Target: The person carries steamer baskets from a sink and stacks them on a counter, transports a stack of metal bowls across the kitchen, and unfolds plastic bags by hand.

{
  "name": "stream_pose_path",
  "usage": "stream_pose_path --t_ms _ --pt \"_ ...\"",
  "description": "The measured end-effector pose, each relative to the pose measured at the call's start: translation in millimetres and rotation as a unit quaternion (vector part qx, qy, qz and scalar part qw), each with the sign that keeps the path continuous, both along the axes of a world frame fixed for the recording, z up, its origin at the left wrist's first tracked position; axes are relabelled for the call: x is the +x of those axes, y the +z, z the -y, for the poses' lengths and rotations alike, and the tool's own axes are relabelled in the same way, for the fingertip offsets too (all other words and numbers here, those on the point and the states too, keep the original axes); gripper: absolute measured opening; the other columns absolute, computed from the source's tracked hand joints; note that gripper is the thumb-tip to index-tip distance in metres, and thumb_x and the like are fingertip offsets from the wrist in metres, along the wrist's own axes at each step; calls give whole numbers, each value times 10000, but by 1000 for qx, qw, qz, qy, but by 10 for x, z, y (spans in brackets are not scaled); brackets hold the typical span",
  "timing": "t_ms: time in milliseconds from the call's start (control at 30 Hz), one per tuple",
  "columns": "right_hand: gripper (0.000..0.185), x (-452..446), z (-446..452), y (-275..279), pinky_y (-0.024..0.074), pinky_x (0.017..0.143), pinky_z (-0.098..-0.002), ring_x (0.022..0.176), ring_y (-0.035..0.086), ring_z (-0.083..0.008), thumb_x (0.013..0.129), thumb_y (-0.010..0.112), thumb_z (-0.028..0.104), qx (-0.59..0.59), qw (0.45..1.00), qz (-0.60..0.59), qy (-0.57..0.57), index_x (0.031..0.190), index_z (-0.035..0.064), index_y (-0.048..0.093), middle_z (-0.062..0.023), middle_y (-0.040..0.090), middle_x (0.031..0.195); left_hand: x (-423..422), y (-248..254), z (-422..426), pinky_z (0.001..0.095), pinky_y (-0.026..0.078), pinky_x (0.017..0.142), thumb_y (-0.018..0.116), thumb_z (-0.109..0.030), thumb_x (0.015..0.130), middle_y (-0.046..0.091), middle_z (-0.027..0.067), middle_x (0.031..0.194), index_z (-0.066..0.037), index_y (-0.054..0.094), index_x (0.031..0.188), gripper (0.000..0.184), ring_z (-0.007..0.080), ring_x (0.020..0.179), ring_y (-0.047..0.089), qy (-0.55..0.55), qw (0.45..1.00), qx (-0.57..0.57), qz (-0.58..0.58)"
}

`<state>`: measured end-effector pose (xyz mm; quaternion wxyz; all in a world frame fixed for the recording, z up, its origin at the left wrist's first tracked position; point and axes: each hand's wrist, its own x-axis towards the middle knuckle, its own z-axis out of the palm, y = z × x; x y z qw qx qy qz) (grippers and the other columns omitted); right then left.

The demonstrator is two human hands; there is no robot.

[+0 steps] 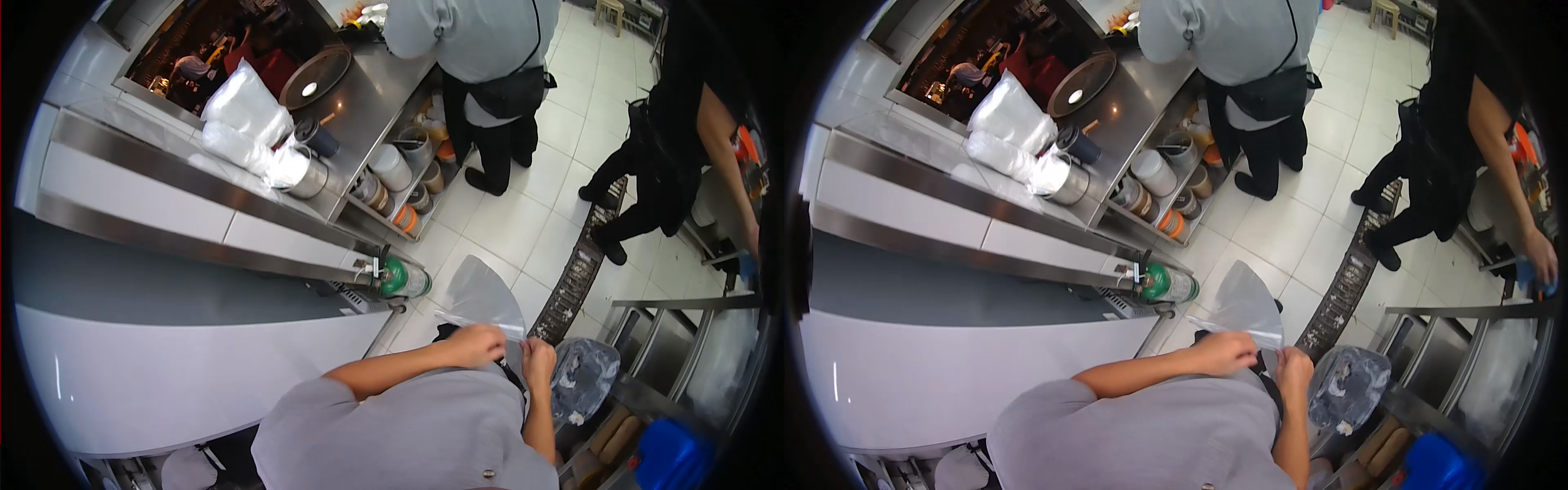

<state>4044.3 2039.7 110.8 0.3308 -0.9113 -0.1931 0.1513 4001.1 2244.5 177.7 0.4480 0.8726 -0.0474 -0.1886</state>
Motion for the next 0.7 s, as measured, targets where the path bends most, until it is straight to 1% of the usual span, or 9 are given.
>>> stream_pose_path --t_ms 100,333,367,433,467,533,567,633,700 --pt "163 61 55 30 435 629 -500 733 587 -448 861 614 117 -18 995 -15 -93 769 -17 618 -241 606 758 339 -548 224 445 501 729 625 -282 851 677 191 815 -10 690 846 279 353 805 654 -104 991 -63 -52" --pt "177 54 -9 -82 422 585 -447 607 563 -391 877 607 121 -22 965 -54 -254 798 -37 611 -240 588 696 907 -1156 546 410 518 678 646 -303 841 687 167 787 31 675 839 336 293 746 664 -14 984 -134 -119" --pt "167 54 -45 -99 426 584 -437 578 557 -331 878 608 115 -14 957 -68 -283 806 -36 616 -226 592 677 954 -1130 565 395 515 630 657 -293 842 680 139 771 26 676 836 319 260 719 653 47 950 -201 -236" --pt "134 101 -152 -46 439 599 -447 628 589 -369 859 618 100 2 945 -77 -317 835 -31 634 -232 617 708 1065 -1148 631 344 482 512 702 -252 828 609 67 702 -6 657 806 251 175 622 587 177 833 -257 -456" --pt "116 132 -174 -34 452 614 -457 678 621 -406 840 628 85 15 933 -89 -347 863 -25 653 -237 642 740 1075 -1211 662 344 482 512 702 -252 828 609 67 702 -6 657 806 251 175 622 587 177 835 -259 -452" --pt "89 174 -196 -81 458 613 -464 681 633 -396 826 633 66 -35 940 -85 -329 841 -21 644 -225 648 724 1064 -1353 672 342 471 504 727 -233 809 559 66 675 -14 632 774 242 183 573 548 148 755 -266 -581" --pt "84 202 -235 -55 460 611 -467 682 638 -391 821 636 66 -64 943 -67 -320 823 -19 636 -225 647 721 1108 -1310 643 342 471 504 727 -233 809 559 66 675 -14 632 774 242 183 573 548 150 758 -269 -575" --pt "107 283 -290 -5 463 608 -479 694 647 -393 809 650 83 -102 937 -76 -325 771 -10 611 -225 650 722 1169 -1208 579 296 416 500 727 -262 816 496 21 661 -51 607 787 245 143 558 480 77 843 -214 -488" --pt "97 352 -260 -141 463 618 -494 703 654 -392 790 673 90 -98 941 -80 -314 786 3 630 -230 654 732 1247 -1325 504 307 445 575 743 -358 817 532 48 744 -65 612 879 327 142 658 520 18 849 -222 -479"
